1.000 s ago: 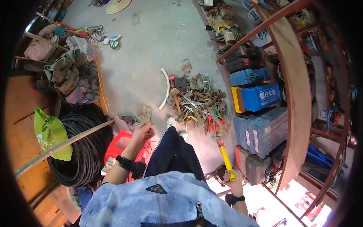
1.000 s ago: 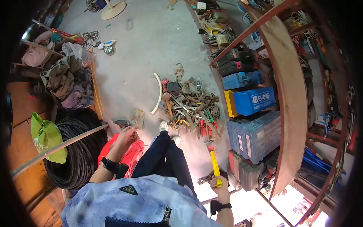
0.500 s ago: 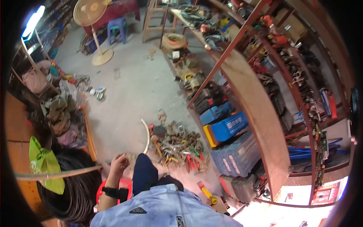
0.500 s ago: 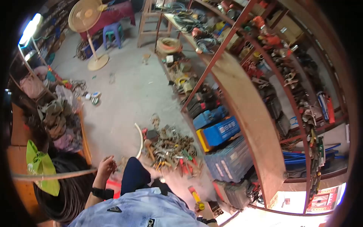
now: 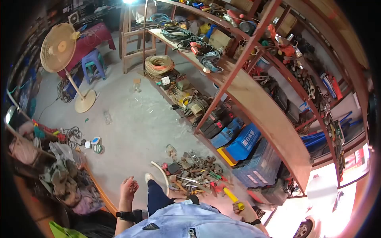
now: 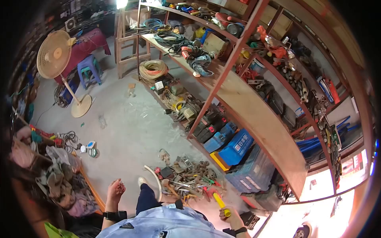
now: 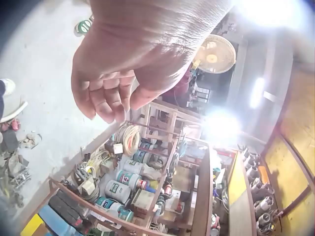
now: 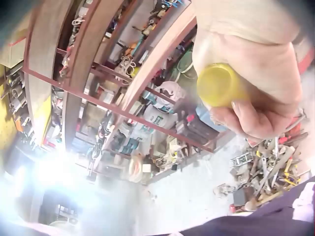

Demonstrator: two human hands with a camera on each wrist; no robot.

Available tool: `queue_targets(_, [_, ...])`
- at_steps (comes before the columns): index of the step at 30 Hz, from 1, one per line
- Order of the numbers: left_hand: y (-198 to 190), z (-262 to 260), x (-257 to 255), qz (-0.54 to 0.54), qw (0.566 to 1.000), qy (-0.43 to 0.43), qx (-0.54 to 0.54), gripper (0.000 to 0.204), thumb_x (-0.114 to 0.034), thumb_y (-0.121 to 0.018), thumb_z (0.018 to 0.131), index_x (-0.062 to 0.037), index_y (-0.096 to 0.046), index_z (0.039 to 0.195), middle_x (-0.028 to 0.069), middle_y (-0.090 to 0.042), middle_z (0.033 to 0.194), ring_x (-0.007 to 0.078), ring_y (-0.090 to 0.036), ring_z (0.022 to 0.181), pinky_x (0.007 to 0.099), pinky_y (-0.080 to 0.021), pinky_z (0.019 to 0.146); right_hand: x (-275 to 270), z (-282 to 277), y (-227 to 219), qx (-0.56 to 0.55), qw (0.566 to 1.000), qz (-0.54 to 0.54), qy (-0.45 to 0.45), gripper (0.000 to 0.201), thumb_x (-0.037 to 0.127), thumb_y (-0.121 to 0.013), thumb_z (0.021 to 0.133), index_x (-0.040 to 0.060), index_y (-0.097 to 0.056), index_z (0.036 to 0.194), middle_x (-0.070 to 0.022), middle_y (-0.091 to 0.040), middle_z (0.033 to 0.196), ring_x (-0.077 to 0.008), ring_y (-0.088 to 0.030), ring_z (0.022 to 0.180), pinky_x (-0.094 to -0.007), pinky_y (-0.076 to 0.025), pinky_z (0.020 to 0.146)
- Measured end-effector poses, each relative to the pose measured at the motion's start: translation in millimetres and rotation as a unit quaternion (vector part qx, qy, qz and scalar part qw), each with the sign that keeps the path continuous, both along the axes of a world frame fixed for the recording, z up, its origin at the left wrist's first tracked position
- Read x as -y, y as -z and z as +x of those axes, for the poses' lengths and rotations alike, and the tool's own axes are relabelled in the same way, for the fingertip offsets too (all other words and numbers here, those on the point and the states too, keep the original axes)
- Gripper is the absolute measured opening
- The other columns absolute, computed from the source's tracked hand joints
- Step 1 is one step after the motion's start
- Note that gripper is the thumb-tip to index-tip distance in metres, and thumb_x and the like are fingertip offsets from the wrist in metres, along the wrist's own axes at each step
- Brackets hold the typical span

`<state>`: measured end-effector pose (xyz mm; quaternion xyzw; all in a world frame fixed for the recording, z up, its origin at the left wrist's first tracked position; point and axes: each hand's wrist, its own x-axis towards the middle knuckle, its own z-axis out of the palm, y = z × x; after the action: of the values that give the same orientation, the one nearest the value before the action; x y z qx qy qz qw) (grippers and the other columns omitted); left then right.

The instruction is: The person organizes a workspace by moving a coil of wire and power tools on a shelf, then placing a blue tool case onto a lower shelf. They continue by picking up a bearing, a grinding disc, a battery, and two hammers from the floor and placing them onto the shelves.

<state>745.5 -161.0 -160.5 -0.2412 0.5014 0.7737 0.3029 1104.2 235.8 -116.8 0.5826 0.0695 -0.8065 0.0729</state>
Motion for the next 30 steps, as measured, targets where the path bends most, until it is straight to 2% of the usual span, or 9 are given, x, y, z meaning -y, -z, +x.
queue_targets(8, [-24.4, -145.9, 59.8, -0.033, 0.999, 0.011, -0.007, 0.023, -0.021, -0.052, 0.082, -0.0056, -0.050, 0.100, -0.0003, -0.053, 0.071, 0.0098, -0.053, 0.065, 0.0222, -0.045, 0.060, 55.6, -157.6, -73.7, -0.118, 0.989, 0.074, -0.042, 0.025, 0.012, -0.051, 0.068, -0.0019, -0.044, 0.088, 0.0001, -0.037, 0.056, -0.0092, -0.033, 0.043, -0.0209, -0.027, 0.040])
queue_targets(11, [-40.5, -176.0, 54.6, -0.014, 0.999, 0.035, -0.015, 0.024, -0.019, -0.051, 0.083, -0.0041, -0.050, 0.102, 0.0001, -0.053, 0.072, 0.0103, -0.053, 0.066, 0.0220, -0.045, 0.060, 70.0, -211.5, -111.7, -0.123, 0.982, 0.120, -0.079, 0.027, 0.012, -0.051, 0.068, -0.0031, -0.045, 0.090, -0.0019, -0.039, 0.056, -0.0101, -0.036, 0.044, -0.0215, -0.028, 0.040])
queue_targets(13, [-47.2, -192.6, 40.4, 0.022, 0.994, 0.100, -0.033, 0.031, -0.020, -0.050, 0.084, -0.0008, -0.048, 0.108, 0.0023, -0.055, 0.074, 0.0126, -0.055, 0.070, 0.0251, -0.046, 0.068, 69.7, -243.1, -130.2, -0.120, 0.977, 0.144, -0.100, 0.028, 0.012, -0.051, 0.068, -0.0037, -0.045, 0.091, -0.0029, -0.040, 0.056, -0.0106, -0.037, 0.045, -0.0219, -0.029, 0.040])
queue_targets(17, [-60.7, -225.3, -13.7, 0.074, 0.955, 0.280, -0.070, 0.033, -0.021, -0.050, 0.084, 0.0012, -0.051, 0.108, 0.0089, -0.060, 0.089, 0.0143, -0.057, 0.079, 0.0257, -0.045, 0.074, 71.2, -290.9, -153.0, -0.151, 0.958, 0.220, -0.106, 0.028, 0.011, -0.052, 0.069, -0.0058, -0.047, 0.092, -0.0053, -0.043, 0.057, -0.0117, -0.042, 0.048, -0.0228, -0.032, 0.041])
queue_targets(19, [-78.6, -244.4, -57.0, 0.068, 0.935, 0.338, -0.078, 0.034, -0.021, -0.050, 0.084, 0.0018, -0.050, 0.109, 0.0097, -0.060, 0.091, 0.0137, -0.056, 0.080, 0.0252, -0.044, 0.076, 69.4, -316.1, -170.1, -0.228, 0.926, 0.261, -0.150, 0.028, 0.010, -0.052, 0.070, -0.0065, -0.048, 0.092, -0.0059, -0.044, 0.059, -0.0120, -0.043, 0.049, -0.0226, -0.033, 0.042])
queue_targets(23, [-114.3, -276.2, -160.1, 0.145, 0.858, 0.479, -0.113, 0.039, -0.028, -0.048, 0.086, -0.0003, -0.048, 0.113, 0.0095, -0.058, 0.100, 0.0135, -0.055, 0.084, 0.0242, -0.044, 0.077, 61.0, -357.4, -195.1, -0.260, 0.896, 0.321, -0.162, 0.029, 0.012, -0.052, 0.070, -0.0071, -0.047, 0.092, -0.0051, -0.046, 0.059, -0.0112, -0.043, 0.049, -0.0218, -0.033, 0.044])
queue_targets(27, [-115.0, -300.6, -275.3, 0.219, 0.818, 0.532, -0.013, 0.044, -0.028, -0.043, 0.089, -0.0039, -0.035, 0.124, 0.0100, -0.049, 0.116, 0.0156, -0.053, 0.096, 0.0298, -0.044, 0.082, 29.7, -395.4, -196.8, -0.252, 0.870, 0.357, -0.227, 0.034, 0.018, -0.053, 0.068, -0.0057, -0.048, 0.091, -0.0046, -0.047, 0.059, -0.0106, -0.042, 0.045, -0.0209, -0.033, 0.043])
queue_targets(29, [-118.6, -308.3, -320.2, 0.271, 0.814, 0.514, 0.006, 0.040, -0.027, -0.048, 0.086, -0.0047, -0.039, 0.118, 0.0067, -0.051, 0.110, 0.0132, -0.052, 0.093, 0.0281, -0.044, 0.079, 9.9, -415.0, -196.8, -0.250, 0.890, 0.321, -0.205, 0.033, 0.015, -0.056, 0.067, -0.0044, -0.048, 0.092, -0.0048, -0.048, 0.058, -0.0111, -0.046, 0.047, -0.0213, -0.036, 0.043])
queue_targets(30, [-120.8, -314.3, -340.0, 0.329, 0.805, 0.493, 0.021, 0.035, -0.025, -0.052, 0.084, -0.0055, -0.043, 0.113, 0.0034, -0.053, 0.103, 0.0107, -0.052, 0.091, 0.0263, -0.044, 0.077, 0.4, -425.8, -198.2, -0.197, 0.888, 0.333, -0.249, 0.032, 0.013, -0.058, 0.067, -0.0037, -0.048, 0.093, -0.0052, -0.049, 0.060, -0.0117, -0.048, 0.049, -0.0219, -0.038, 0.043])
